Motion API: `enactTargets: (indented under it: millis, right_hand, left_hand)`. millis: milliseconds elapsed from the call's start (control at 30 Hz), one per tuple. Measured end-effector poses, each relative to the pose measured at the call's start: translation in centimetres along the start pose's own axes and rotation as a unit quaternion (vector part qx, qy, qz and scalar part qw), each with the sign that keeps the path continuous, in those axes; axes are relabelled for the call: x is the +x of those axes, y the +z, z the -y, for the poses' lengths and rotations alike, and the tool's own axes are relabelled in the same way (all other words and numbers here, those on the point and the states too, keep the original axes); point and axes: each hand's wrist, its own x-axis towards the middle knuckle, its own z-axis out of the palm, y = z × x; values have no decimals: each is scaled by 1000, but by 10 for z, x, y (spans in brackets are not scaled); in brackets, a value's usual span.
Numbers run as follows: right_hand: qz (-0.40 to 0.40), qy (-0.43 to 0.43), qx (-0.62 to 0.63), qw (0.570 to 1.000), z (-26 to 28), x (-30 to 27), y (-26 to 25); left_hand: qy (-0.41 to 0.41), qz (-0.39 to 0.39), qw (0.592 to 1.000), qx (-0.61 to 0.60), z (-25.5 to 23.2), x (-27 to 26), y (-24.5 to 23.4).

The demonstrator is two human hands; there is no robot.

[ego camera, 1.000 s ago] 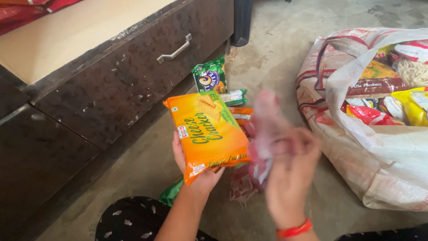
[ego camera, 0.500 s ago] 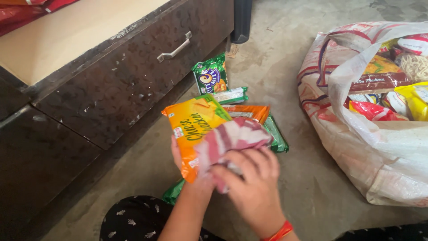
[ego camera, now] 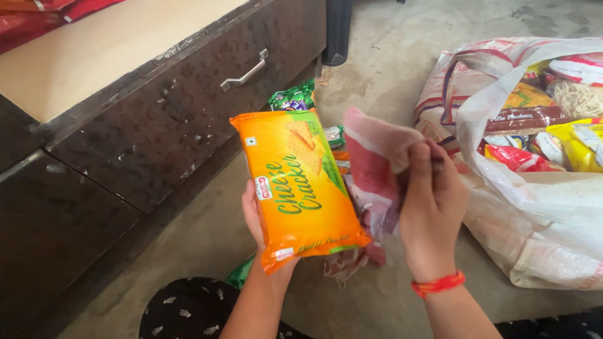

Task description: The person unpacks packaged snacks from a large white sack, wipes each package with a cloth, and places them into a wooden cabinet. They handle green and orange snack packets, wipe them individually, and store them on a shelf.

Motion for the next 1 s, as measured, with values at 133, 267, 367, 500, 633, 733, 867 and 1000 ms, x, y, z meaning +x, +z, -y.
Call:
enactTargets:
  millis: [133, 267, 367, 500, 633, 733, 867, 1000]
  right_hand:
    - [100, -27, -137, 985, 22, -16, 23]
    - [297, -315, -220, 874, -6, -45, 28]
    - [377, -320, -263, 829, 4, -61, 30]
    - [405, -335, -245, 815, 18, -52, 43]
    - [390, -369, -266, 801, 24, -25, 66]
    - [351, -411, -293, 789, 22, -4, 85]
    - [298, -432, -293, 799, 19, 16, 101]
    - [254, -452, -256, 816, 19, 24, 101]
  left_hand:
    - [-28, 60, 997, -38, 7, 3, -22]
    - [-51, 29, 998, -24, 7, -4, -12]
    - [-65, 29, 997, -21, 11, -1, -25]
    - [-37, 48, 997, 51, 31, 2, -64]
    - [17, 45, 995, 87, 28, -4, -20]
    - [-83, 68, 994, 23, 15, -4, -15]
    - [-105, 46, 993, -16, 15, -2, -16]
    - [-108, 27, 994, -17, 17, -6, -12]
